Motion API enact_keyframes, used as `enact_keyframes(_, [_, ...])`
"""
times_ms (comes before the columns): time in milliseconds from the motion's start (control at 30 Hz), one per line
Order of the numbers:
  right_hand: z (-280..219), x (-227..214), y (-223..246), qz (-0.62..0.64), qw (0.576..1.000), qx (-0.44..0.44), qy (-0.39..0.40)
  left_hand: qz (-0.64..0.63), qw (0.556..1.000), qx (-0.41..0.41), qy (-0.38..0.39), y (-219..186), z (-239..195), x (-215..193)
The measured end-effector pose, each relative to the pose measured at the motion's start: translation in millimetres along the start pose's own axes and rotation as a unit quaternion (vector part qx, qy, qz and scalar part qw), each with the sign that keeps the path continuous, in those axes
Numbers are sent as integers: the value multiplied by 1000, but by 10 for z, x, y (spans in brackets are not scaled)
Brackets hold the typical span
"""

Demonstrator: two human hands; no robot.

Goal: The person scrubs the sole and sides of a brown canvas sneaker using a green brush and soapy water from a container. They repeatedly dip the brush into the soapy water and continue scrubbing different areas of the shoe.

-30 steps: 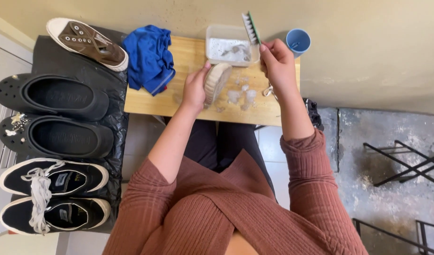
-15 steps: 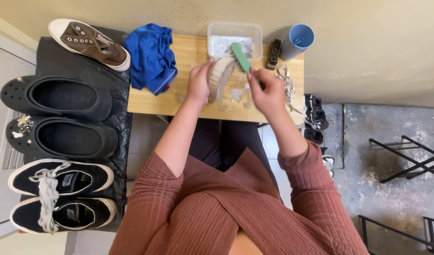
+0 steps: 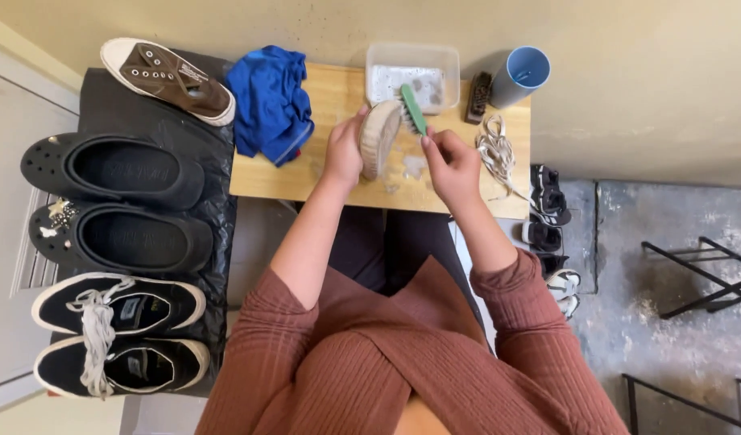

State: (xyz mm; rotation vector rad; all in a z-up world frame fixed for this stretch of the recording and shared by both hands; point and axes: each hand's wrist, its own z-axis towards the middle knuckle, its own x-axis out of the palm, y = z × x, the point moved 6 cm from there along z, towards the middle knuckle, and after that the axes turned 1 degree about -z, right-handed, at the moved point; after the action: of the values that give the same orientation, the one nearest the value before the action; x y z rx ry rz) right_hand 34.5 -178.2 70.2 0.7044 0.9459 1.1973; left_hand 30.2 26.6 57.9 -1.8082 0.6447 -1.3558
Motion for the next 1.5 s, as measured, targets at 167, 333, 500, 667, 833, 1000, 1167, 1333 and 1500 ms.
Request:
enact_keyframes(167, [-120,12,247,-10,999,-37,8,8,1000,-6,-10,318,239,-234])
enact_keyframes(333, [-193,-22,314,-39,998,-45,-17,-2,1000,-1,-22,507,394,-424])
enact_keyframes(500, [-99,86,-197,7,999,-3,-36,9,1000,-14,-26,568,350,-437])
enact_keyframes(667, [-264,112,429,-3,998,-50,-33,-10,998,-18,-57,377,249,-352])
enact_keyframes(833, [-194,86,394,-17,998,-51,-33,-1,1000,0,-21,556,379,-450])
enact_keyframes(1000, [-139,85,462,-33,997,-63,-33,-8,1000,-6,-24,360,239,-327])
enact_keyframes(1167, [-307,151,996,-73,988,-134,-7,9,1000,-18,-8,445,365,-380])
enact_keyframes(1333, [-189,64,751,-71,988,-139,-12,19,1000,-20,1,393,171,-345])
enact_keyframes(1500, [-302,89,732,-59,991,-120,5,10,999,-32,14,689,330,-522])
